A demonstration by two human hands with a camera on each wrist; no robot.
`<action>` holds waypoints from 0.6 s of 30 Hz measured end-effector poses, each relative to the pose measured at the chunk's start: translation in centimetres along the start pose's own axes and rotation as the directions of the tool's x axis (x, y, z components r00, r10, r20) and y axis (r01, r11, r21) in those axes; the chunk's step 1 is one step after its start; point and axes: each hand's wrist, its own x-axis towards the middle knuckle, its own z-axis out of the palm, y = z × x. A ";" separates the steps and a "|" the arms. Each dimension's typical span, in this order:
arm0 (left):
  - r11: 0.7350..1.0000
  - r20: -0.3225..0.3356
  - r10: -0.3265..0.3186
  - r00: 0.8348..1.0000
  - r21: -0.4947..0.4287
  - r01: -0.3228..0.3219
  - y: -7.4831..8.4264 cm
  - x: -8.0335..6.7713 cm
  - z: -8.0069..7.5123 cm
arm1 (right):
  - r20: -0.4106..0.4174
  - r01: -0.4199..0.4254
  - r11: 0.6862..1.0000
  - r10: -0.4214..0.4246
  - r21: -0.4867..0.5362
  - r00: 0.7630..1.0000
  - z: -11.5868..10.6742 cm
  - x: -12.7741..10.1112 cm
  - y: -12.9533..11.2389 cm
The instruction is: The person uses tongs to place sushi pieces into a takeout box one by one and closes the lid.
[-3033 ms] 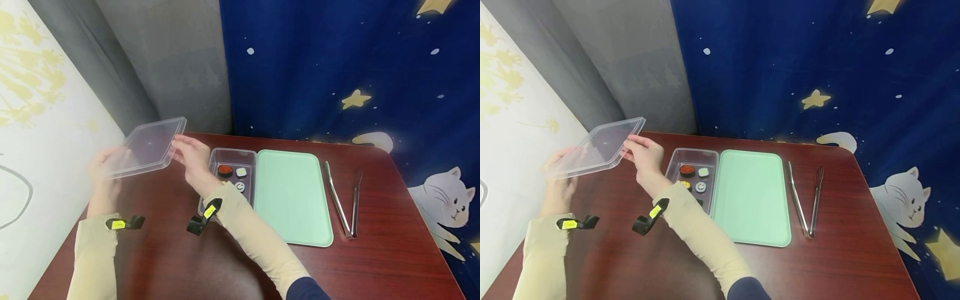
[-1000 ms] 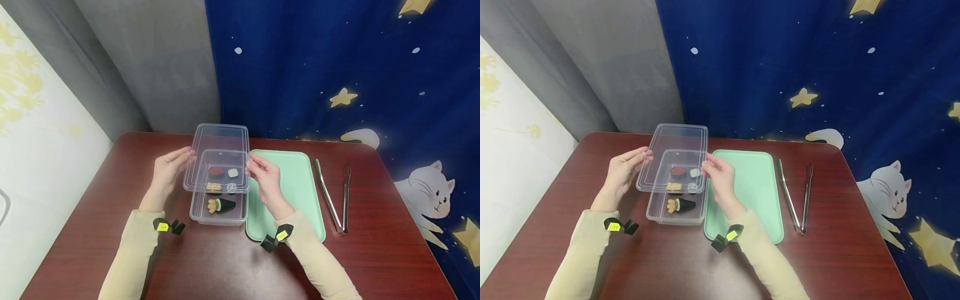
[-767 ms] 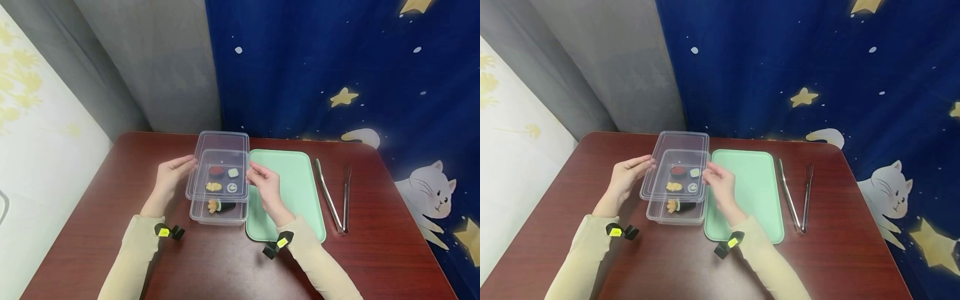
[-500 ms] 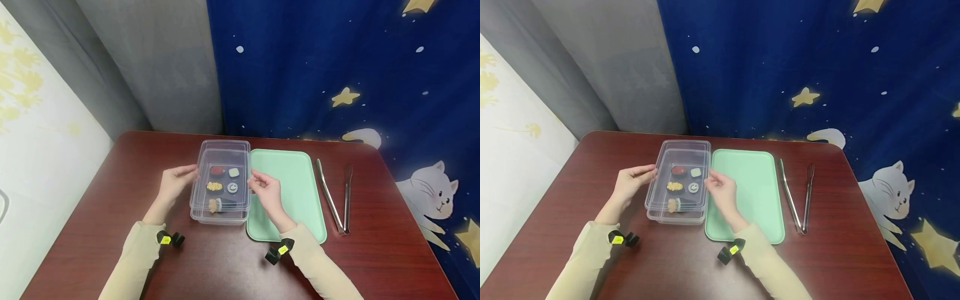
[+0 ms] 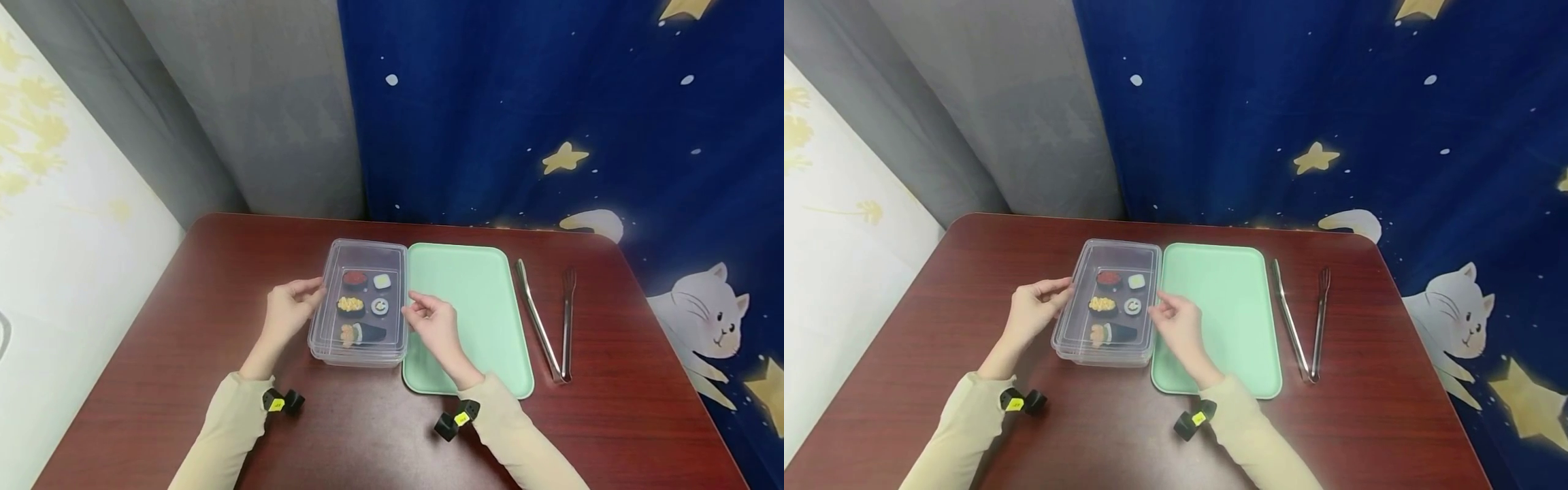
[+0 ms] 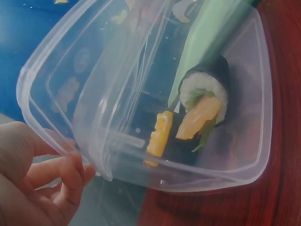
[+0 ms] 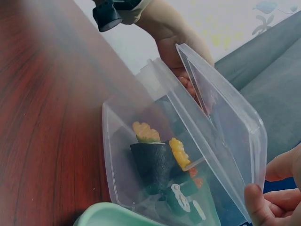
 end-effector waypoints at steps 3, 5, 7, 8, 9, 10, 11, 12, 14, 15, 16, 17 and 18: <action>0.993 -0.039 0.081 0.996 0.089 -0.078 0.0 0.0 0.3 | 0.008 0.033 0.999 -0.033 -0.041 0.999 0.1 0.2 1.1; 0.981 -0.055 0.134 0.989 0.149 -0.125 -0.1 -0.1 0.4 | 0.024 0.080 0.992 -0.078 -0.099 0.997 0.1 0.2 1.5; 0.974 -0.054 0.154 0.987 0.175 -0.143 -0.2 -0.2 0.5 | 0.042 0.108 0.983 -0.102 -0.151 0.994 0.1 0.2 1.6; 0.973 -0.048 0.153 0.987 0.183 -0.142 -0.3 -0.2 0.5 | 0.051 0.122 0.976 -0.115 -0.179 0.992 0.1 0.2 1.7; 0.973 -0.039 0.148 0.988 0.184 -0.139 -0.3 -0.3 0.5 | 0.062 0.136 0.970 -0.126 -0.202 0.990 0.1 0.2 1.8; 0.975 -0.028 0.139 0.990 0.180 -0.132 -0.4 -0.3 0.4 | 0.071 0.148 0.964 -0.135 -0.221 0.988 0.0 0.3 1.9; 0.978 -0.015 0.126 0.992 0.170 -0.122 -0.4 -0.4 0.4 | 0.081 0.155 0.962 -0.140 -0.224 0.987 0.0 0.2 1.9; 0.981 -0.003 0.114 0.993 0.155 -0.113 -0.4 -0.5 0.4 | 0.086 0.156 0.962 -0.140 -0.223 0.986 0.0 0.2 1.9; 0.988 0.020 0.095 0.995 0.124 -0.096 -0.4 -0.6 0.4 | 0.095 0.162 0.961 -0.144 -0.225 0.985 0.0 0.2 1.8; 0.990 0.030 0.088 0.996 0.109 -0.091 -0.5 -0.5 0.4 | 0.099 0.166 0.960 -0.147 -0.226 0.984 -0.1 0.2 1.8; 0.992 0.037 0.082 0.996 0.098 -0.085 -0.5 -0.5 0.5 | 0.103 0.167 0.959 -0.147 -0.228 0.984 -0.1 0.2 1.8; 0.993 0.042 0.075 0.996 0.089 -0.078 -0.5 -0.5 0.5 | 0.107 0.169 0.958 -0.147 -0.232 0.983 -0.1 0.2 1.8; 0.994 0.043 0.068 0.997 0.085 -0.072 -0.5 -0.5 0.5 | 0.109 0.166 0.958 -0.144 -0.235 0.984 -0.1 0.2 1.7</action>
